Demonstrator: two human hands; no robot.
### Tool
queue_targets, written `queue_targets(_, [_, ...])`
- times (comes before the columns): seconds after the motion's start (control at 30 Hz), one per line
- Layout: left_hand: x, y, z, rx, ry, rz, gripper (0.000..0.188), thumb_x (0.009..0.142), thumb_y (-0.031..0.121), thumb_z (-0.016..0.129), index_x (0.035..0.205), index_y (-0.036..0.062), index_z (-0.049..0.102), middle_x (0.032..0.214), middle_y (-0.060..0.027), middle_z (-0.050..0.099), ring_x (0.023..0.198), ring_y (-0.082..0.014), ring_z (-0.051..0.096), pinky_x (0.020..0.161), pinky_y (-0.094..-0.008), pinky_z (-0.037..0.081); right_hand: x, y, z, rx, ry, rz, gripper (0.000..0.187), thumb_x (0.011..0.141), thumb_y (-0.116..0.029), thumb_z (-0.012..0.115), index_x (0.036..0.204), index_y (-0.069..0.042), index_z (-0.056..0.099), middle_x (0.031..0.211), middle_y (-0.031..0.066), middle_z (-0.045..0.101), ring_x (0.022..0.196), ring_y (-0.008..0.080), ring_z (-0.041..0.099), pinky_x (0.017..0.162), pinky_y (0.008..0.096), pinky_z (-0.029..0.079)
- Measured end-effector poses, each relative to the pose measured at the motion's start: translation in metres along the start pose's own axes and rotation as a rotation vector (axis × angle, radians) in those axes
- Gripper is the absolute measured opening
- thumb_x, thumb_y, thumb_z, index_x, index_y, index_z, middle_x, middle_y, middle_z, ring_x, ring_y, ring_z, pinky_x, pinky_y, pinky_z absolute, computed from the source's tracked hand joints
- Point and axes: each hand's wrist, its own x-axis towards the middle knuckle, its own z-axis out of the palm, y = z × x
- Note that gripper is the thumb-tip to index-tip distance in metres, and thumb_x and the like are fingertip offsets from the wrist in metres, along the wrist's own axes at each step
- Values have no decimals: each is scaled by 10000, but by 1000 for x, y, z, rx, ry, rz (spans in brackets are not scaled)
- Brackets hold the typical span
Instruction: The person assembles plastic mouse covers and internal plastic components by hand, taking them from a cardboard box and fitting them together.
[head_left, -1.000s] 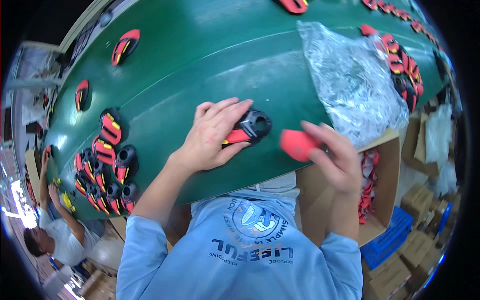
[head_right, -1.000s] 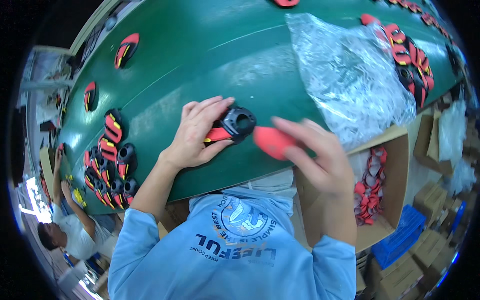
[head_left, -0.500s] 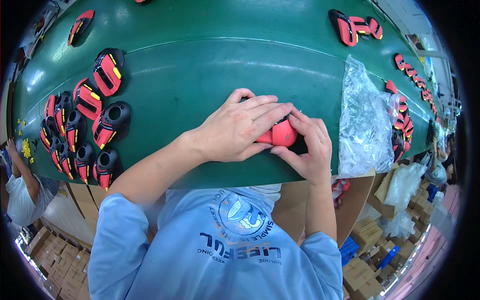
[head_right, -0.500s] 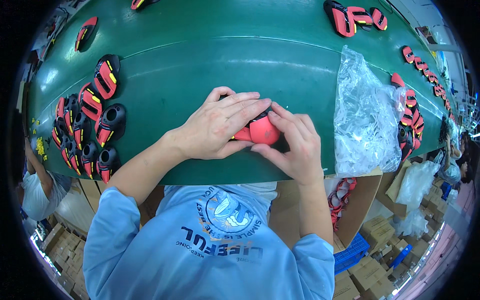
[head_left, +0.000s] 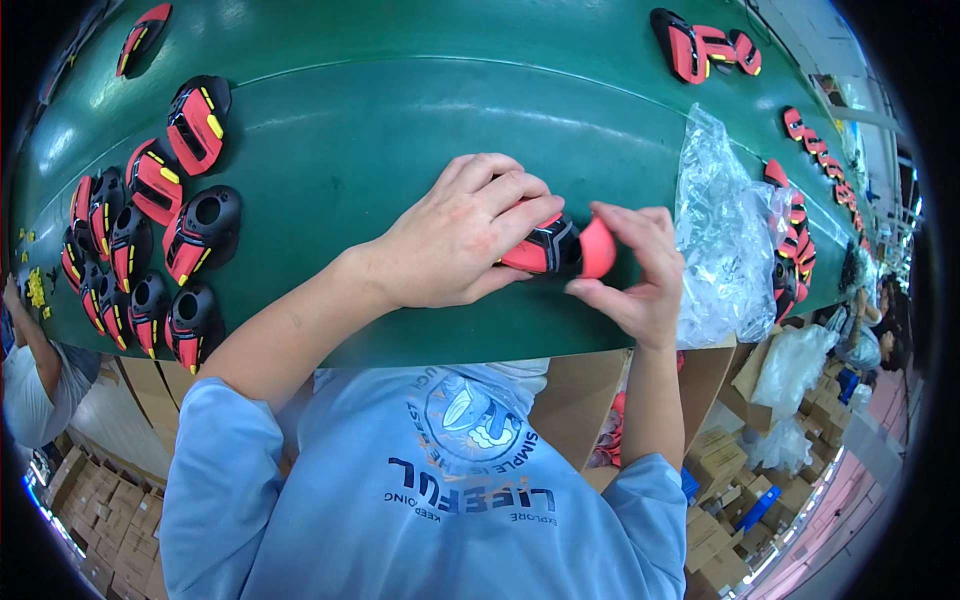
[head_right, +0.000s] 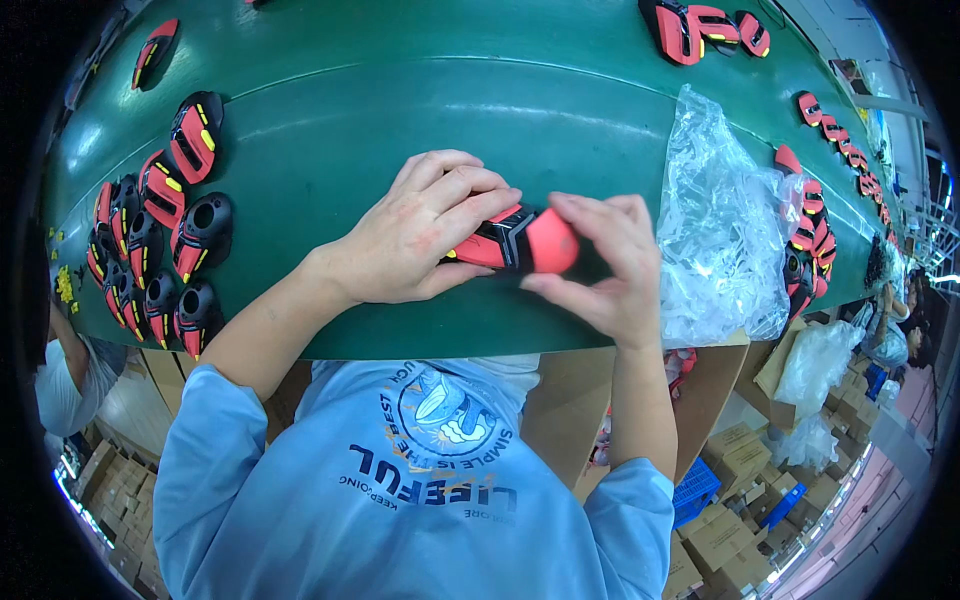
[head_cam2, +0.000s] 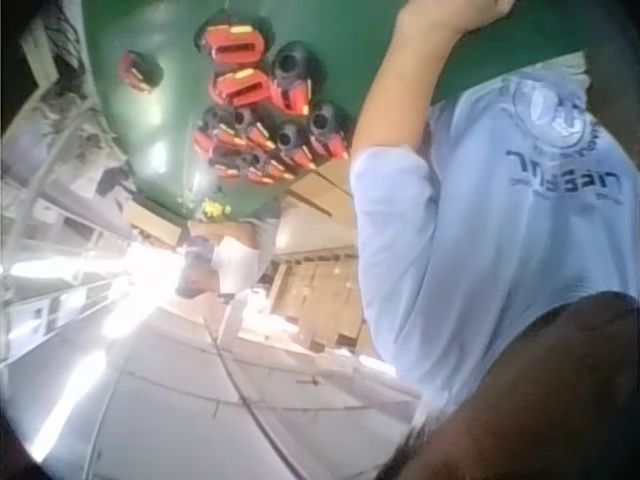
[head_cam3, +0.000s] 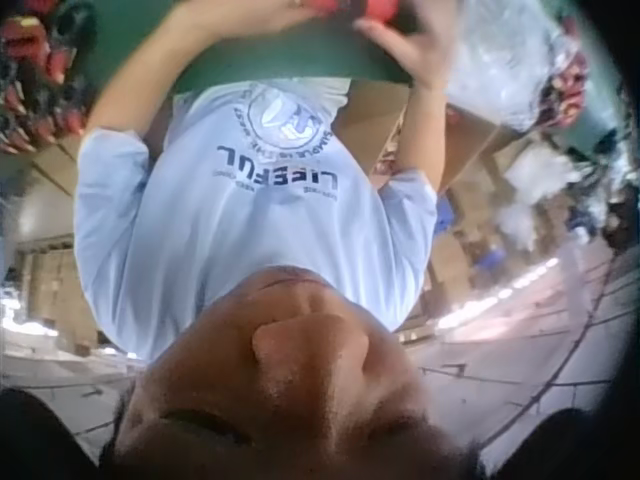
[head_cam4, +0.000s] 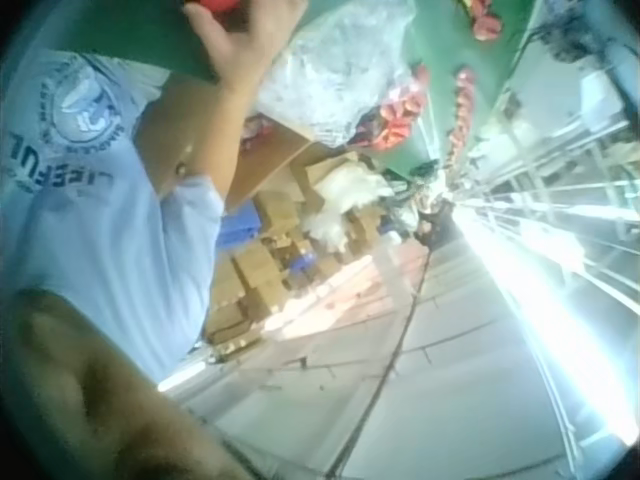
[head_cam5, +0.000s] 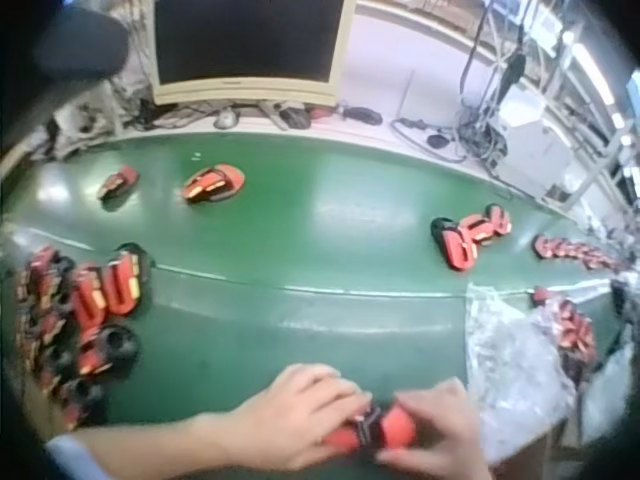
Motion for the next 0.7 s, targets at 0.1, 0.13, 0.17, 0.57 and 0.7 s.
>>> queue_targets(0.1, [0, 0, 2, 10, 18, -1, 709, 798, 256, 885, 1417, 37, 618, 1436, -117, 609, 1342, -372, 524, 1124, -518, 427, -1, -2, 11, -40, -84, -15, 737, 635, -361, 1000, 1251, -40, 753, 1239, 82, 781, 945, 268, 638, 882, 370, 498])
queue_targets(0.13, [1, -1, 2, 6, 16, -1, 709, 798, 256, 885, 1417, 37, 618, 1436, -117, 609, 1342, -372, 524, 1124, -518, 427, -4, -2, 13, -46, -105, 19, 726, 646, -371, 993, 1250, -46, 755, 1251, 74, 779, 933, 263, 633, 883, 362, 489])
queue_targets(0.17, [1, -1, 3, -15, 10, -5, 707, 801, 258, 882, 1419, 39, 618, 1445, -116, 611, 1343, -371, 525, 1123, -519, 426, -7, -3, 15, -68, -94, 37, 706, 653, -377, 985, 1241, -59, 758, 1256, 59, 781, 916, 249, 632, 868, 363, 487])
queue_targets(0.57, [1, 2, 1, -42, -28, 81, 727, 817, 198, 859, 1468, 40, 577, 1478, -128, 615, 1324, -368, 561, 1133, -506, 455, -7, -13, 13, -128, -81, -33, 674, 656, -371, 975, 1201, -55, 736, 1138, 70, 778, 858, 250, 636, 791, 372, 482])
queue_targets(0.7, [0, 3, 2, -31, -12, 89, 743, 830, 191, 852, 1493, 37, 554, 1466, -140, 620, 1312, -374, 585, 1141, -502, 460, -11, -18, 15, -204, -41, -36, 659, 670, -387, 972, 1178, -44, 730, 1119, 66, 769, 862, 250, 644, 779, 378, 502])
